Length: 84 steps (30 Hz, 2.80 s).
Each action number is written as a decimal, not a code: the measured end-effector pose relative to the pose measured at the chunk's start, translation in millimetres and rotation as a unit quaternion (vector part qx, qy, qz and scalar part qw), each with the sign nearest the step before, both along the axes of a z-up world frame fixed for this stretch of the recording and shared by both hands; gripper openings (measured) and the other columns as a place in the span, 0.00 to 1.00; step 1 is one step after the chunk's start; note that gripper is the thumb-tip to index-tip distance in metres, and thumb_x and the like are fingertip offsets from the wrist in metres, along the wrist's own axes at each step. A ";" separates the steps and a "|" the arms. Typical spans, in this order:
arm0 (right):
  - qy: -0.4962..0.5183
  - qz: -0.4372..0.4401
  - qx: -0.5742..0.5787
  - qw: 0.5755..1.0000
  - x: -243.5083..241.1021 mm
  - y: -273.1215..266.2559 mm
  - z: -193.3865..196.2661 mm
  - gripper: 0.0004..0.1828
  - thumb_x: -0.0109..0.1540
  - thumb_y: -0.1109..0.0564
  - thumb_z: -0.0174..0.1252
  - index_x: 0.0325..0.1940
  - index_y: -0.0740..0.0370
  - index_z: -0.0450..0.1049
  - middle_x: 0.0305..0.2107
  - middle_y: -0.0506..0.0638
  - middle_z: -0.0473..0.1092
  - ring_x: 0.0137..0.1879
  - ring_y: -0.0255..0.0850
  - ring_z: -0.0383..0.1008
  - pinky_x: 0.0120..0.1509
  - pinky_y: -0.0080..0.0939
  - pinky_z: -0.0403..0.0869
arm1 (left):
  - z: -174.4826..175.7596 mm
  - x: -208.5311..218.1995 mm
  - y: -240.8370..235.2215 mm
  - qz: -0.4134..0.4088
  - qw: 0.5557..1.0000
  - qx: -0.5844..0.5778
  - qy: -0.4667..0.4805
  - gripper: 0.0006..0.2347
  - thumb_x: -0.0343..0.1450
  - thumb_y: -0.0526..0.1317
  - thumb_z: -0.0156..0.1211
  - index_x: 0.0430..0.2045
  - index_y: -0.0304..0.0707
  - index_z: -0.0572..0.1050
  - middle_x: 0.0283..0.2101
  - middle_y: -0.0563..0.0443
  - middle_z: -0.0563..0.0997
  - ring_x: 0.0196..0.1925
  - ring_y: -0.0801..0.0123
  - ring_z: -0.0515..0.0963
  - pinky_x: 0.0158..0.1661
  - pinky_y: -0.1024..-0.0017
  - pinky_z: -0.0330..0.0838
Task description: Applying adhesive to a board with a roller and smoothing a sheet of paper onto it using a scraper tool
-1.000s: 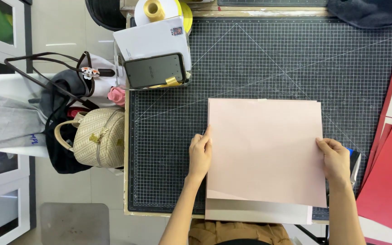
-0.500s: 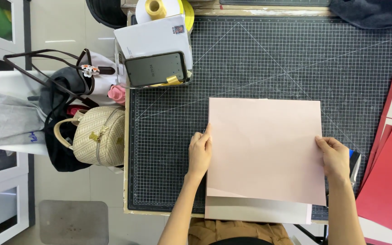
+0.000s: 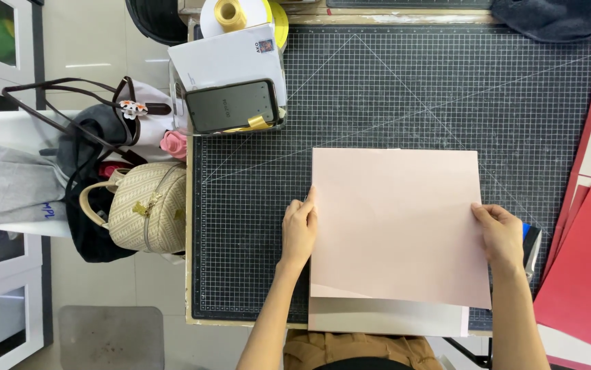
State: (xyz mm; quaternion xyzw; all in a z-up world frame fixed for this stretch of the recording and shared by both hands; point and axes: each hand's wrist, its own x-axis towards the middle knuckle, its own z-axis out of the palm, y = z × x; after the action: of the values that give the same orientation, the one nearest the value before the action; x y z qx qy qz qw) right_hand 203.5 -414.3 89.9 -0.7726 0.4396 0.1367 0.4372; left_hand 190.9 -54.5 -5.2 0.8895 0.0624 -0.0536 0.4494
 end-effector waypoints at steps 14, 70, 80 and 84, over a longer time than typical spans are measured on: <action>-0.020 0.008 -0.029 0.999 -4.2 -15.7 -31.3 0.12 0.67 0.45 0.60 0.36 0.53 0.76 0.26 0.41 0.69 0.30 0.32 0.62 0.34 0.35 0.61 | 16.6 3.4 0.4 -0.010 0.999 0.000 0.037 0.20 0.74 0.32 0.50 0.64 0.43 0.68 0.28 0.53 0.67 0.37 0.65 0.71 0.44 0.68 0.70; -0.045 0.078 -0.124 0.988 -6.5 -40.5 -91.9 0.11 0.61 0.52 0.63 0.37 0.61 0.83 0.28 0.59 0.76 0.33 0.49 0.75 0.33 0.45 0.72 | 17.1 5.4 3.7 -0.007 0.998 0.016 0.061 0.21 0.71 0.31 0.52 0.62 0.46 0.71 0.31 0.46 0.74 0.35 0.61 0.76 0.40 0.67 0.74; -0.078 0.162 -0.197 0.964 -13.9 -53.9 -111.6 0.13 0.62 0.49 0.62 0.34 0.61 0.82 0.28 0.60 0.76 0.38 0.60 0.77 0.38 0.51 0.73 | 4.2 1.9 0.1 -0.019 0.995 0.094 -0.028 0.20 0.69 0.30 0.56 0.58 0.42 0.74 0.29 0.42 0.73 0.35 0.50 0.76 0.38 0.57 0.74; -0.112 0.170 -0.235 0.950 -18.9 -64.2 -122.4 0.16 0.59 0.45 0.69 0.35 0.61 0.81 0.29 0.57 0.75 0.39 0.55 0.77 0.41 0.47 0.74 | 17.4 1.0 -1.2 -0.004 0.992 0.119 -0.043 0.21 0.71 0.33 0.57 0.61 0.42 0.72 0.30 0.46 0.73 0.35 0.57 0.76 0.38 0.62 0.75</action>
State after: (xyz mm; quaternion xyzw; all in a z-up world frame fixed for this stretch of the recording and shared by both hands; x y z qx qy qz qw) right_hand 184.6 -478.5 -32.5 -0.9272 0.2697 0.0144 0.2596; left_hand 191.9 -55.7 12.2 0.9383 0.0456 -0.0095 0.3427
